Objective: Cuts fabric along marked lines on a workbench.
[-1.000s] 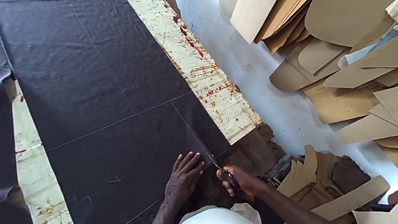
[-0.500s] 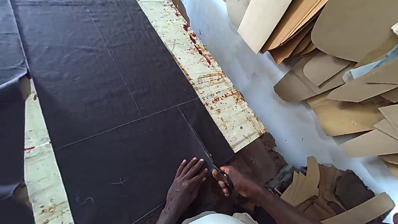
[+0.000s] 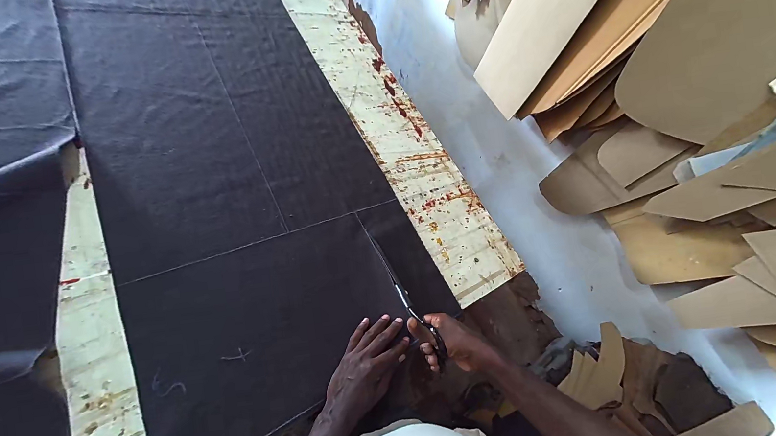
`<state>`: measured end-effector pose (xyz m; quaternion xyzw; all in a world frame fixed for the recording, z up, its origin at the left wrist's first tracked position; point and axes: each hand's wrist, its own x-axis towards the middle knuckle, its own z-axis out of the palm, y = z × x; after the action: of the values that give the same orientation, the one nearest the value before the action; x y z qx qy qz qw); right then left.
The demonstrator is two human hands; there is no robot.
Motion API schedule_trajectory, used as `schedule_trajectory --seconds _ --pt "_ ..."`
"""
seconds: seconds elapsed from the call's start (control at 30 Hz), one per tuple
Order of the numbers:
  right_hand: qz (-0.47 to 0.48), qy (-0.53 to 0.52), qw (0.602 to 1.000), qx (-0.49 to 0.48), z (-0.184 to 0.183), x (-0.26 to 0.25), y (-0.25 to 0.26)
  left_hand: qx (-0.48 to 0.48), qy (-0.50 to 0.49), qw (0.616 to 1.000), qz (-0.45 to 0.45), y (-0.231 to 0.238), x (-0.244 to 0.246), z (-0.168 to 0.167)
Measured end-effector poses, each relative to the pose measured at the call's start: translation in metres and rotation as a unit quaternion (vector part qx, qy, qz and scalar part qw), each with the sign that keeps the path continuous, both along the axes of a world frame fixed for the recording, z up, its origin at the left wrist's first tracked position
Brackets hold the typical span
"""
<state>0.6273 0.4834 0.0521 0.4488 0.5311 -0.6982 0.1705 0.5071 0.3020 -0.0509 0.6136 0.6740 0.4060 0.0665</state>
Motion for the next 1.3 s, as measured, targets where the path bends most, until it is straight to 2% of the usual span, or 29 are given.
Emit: schedule_trajectory --seconds 0.37,0.6,0.8,1.3 --pt "-0.002 0.014 0.999 0.029 -0.011 -0.024 0.008 0.006 -0.006 1.0 -0.006 -0.001 -0.001 0.0" --pt "0.003 0.016 1.0 0.027 0.001 -0.046 0.019 0.009 -0.008 1.0 -0.009 -0.001 -0.001 0.0" --pt "0.0 0.007 0.998 0.055 -0.002 -0.049 0.015 0.003 -0.005 1.0 -0.007 -0.002 0.0 0.0" --pt "-0.001 0.021 0.999 0.025 -0.012 -0.05 0.023 0.008 -0.006 1.0 -0.007 -0.001 -0.001 -0.001"
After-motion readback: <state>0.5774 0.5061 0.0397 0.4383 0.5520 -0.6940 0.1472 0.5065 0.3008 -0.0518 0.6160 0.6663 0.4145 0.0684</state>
